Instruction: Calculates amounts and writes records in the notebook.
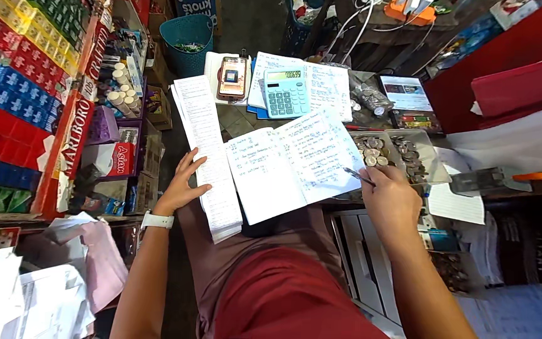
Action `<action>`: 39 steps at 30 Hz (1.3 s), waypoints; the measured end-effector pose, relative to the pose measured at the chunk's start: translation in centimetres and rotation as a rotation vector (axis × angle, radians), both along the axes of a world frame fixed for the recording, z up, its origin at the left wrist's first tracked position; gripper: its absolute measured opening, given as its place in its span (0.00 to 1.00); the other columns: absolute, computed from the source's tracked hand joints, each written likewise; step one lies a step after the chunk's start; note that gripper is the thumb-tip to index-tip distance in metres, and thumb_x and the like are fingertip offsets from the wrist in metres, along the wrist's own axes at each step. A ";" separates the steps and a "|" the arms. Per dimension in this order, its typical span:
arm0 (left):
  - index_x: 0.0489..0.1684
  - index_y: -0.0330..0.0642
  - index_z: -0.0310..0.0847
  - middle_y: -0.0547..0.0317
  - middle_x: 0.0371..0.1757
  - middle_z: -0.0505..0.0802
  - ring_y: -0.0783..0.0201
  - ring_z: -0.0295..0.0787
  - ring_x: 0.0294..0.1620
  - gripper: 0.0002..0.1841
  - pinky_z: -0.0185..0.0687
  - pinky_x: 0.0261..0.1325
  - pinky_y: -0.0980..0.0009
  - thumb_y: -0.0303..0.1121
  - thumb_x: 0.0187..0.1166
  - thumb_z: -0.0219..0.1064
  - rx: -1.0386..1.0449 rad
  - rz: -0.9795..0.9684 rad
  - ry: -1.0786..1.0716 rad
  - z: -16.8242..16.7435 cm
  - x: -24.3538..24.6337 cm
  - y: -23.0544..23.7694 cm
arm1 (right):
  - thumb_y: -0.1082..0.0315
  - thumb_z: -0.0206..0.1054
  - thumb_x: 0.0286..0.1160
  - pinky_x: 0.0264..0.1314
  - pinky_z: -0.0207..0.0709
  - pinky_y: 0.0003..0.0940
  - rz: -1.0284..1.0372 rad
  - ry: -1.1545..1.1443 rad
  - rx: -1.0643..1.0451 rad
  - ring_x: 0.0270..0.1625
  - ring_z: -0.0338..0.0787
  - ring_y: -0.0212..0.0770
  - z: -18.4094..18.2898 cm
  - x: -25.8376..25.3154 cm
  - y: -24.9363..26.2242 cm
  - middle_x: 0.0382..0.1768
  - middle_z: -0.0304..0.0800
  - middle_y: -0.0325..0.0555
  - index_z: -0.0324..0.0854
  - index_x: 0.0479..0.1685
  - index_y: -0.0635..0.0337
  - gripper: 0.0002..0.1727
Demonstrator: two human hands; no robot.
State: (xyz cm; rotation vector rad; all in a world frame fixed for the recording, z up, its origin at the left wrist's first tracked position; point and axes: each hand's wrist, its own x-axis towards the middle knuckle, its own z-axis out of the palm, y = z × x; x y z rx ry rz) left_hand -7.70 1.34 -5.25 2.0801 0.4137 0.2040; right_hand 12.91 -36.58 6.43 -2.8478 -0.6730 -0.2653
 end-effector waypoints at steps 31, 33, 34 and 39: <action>0.83 0.53 0.74 0.60 0.97 0.53 0.52 0.39 0.97 0.41 0.45 0.93 0.46 0.42 0.62 0.81 -0.006 0.007 -0.020 -0.5 0.3 -0.1 | 0.70 0.57 0.87 0.52 0.77 0.74 0.002 0.007 0.021 0.60 0.89 0.76 0.2 0.7 0.7 0.64 0.87 0.72 0.89 0.56 0.70 0.16; 0.84 0.52 0.73 0.58 0.97 0.53 0.50 0.39 0.97 0.41 0.44 0.93 0.45 0.42 0.63 0.80 0.017 0.004 -0.015 -0.3 0.3 -0.3 | 0.66 0.57 0.88 0.51 0.78 0.72 0.046 -0.020 0.083 0.56 0.90 0.76 0.6 -0.3 1.6 0.60 0.88 0.74 0.87 0.53 0.74 0.18; 0.84 0.50 0.73 0.57 0.97 0.53 0.49 0.39 0.97 0.40 0.43 0.93 0.44 0.41 0.63 0.80 0.023 0.002 -0.021 -0.1 0.3 -0.4 | 0.66 0.56 0.89 0.46 0.78 0.72 0.089 0.009 0.105 0.49 0.91 0.76 0.7 -1.1 2.3 0.51 0.89 0.76 0.84 0.55 0.78 0.19; 0.84 0.52 0.73 0.59 0.97 0.53 0.51 0.38 0.97 0.41 0.42 0.93 0.45 0.43 0.63 0.80 0.007 -0.006 -0.023 -0.5 0.5 -0.2 | 0.65 0.57 0.88 0.38 0.84 0.55 0.499 0.446 0.207 0.31 0.91 0.55 -0.1 -6.4 5.6 0.33 0.91 0.60 0.84 0.62 0.72 0.19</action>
